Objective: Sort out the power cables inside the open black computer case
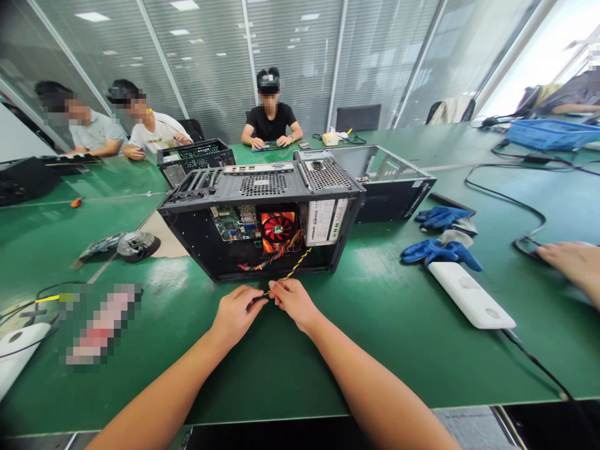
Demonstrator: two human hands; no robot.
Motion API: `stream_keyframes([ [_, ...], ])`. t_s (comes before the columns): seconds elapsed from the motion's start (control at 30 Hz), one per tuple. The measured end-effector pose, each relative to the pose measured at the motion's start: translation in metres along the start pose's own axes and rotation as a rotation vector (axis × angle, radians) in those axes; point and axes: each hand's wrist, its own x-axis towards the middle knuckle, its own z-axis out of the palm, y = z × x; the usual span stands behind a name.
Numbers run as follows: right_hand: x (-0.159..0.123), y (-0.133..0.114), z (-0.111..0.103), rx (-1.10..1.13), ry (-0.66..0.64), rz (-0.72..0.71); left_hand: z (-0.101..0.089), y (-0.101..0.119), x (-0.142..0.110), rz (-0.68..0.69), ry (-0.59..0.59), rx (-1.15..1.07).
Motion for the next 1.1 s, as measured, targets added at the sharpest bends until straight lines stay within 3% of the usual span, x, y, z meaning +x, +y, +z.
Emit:
stream_keyframes([
  [0.4,0.0007,0.0026,-0.0015,-0.051,-0.020,-0.015,-0.0008,-0.0012,0.0004,-0.080,-0.028,0.036],
  [0.6,0.0009,0.0025,-0.0019,-0.068,-0.019,-0.014,-0.0030,0.0011,0.0025,-0.130,0.038,0.036],
  [1.1,-0.0001,0.0006,-0.0008,-0.083,-0.013,-0.013,-0.0014,-0.0012,0.0017,-0.178,-0.013,-0.003],
])
